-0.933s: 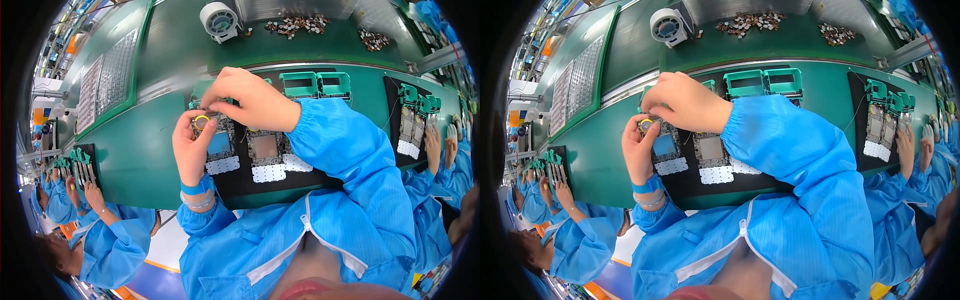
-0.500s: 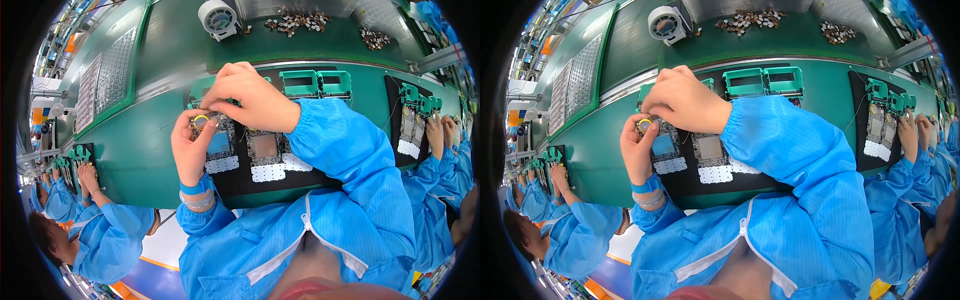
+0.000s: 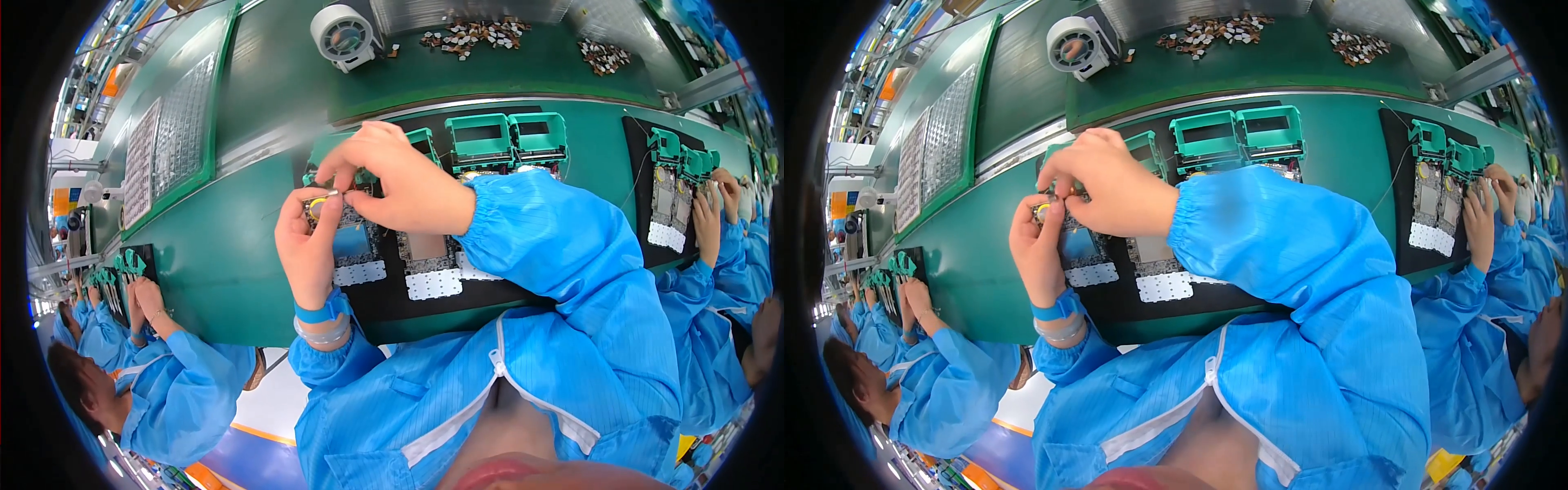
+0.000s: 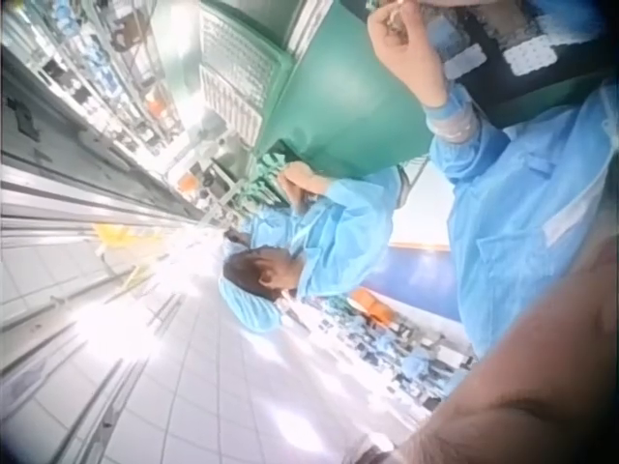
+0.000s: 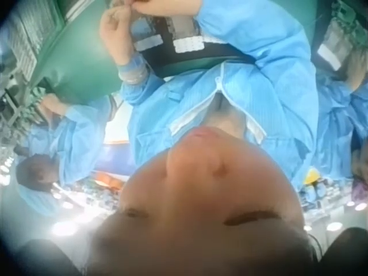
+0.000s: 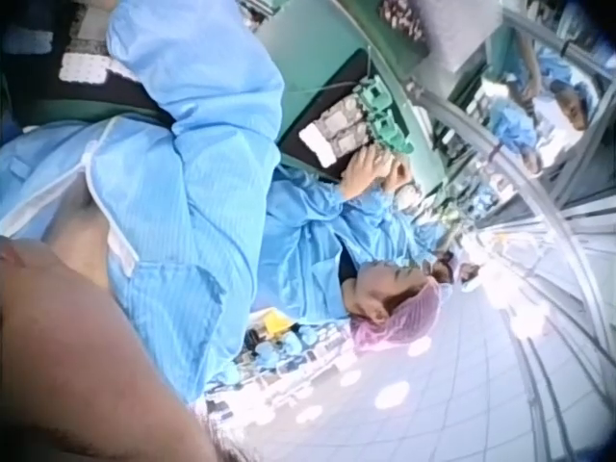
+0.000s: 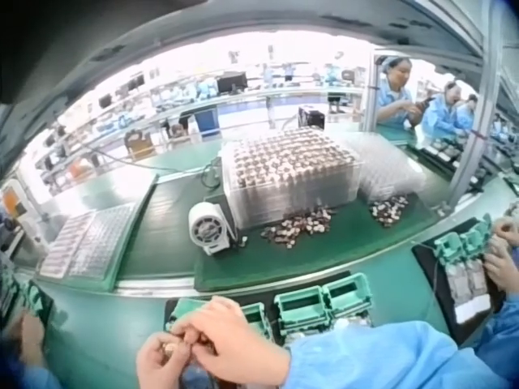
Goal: The person assembles electronic components by placing batteries and circuit boards into plastic housings by hand.
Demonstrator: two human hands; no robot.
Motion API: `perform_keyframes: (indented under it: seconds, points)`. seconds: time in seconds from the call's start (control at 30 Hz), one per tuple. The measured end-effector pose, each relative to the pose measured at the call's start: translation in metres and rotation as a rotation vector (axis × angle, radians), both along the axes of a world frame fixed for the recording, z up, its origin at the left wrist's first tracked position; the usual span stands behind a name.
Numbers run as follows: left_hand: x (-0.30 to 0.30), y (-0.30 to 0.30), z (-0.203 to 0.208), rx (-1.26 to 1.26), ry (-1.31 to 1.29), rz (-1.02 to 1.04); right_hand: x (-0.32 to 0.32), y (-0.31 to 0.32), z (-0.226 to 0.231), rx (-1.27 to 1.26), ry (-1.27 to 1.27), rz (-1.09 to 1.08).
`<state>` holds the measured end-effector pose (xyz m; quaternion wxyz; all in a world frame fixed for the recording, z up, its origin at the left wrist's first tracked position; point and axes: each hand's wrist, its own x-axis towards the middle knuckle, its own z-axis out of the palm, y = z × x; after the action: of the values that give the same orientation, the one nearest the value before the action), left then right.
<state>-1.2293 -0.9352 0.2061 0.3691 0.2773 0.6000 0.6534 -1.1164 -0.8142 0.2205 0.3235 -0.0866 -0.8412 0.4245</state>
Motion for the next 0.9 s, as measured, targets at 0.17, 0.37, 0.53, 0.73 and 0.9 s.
perform_keyframes:
  seconds: [0.17,0.37,0.53,0.73,0.9]
  points:
    - [0.008,-0.001,0.0,0.039,0.082,0.041,0.0,-0.005,0.0,-0.104,-0.019,0.008]
    - [-0.001,-0.005,-0.003,0.067,0.064,0.101,0.008,0.016,0.009,-0.033,0.043,-0.054]
    - [-0.007,-0.005,-0.002,0.087,0.047,0.123,0.042,0.117,0.019,0.278,-0.288,-0.558]
    - [-0.007,-0.002,-0.006,0.102,0.0,0.097,0.056,0.156,-0.025,0.434,-0.408,-0.723]
    - [-0.002,0.003,-0.005,0.089,0.034,0.129,0.052,0.155,-0.02,0.266,-0.552,-0.673]
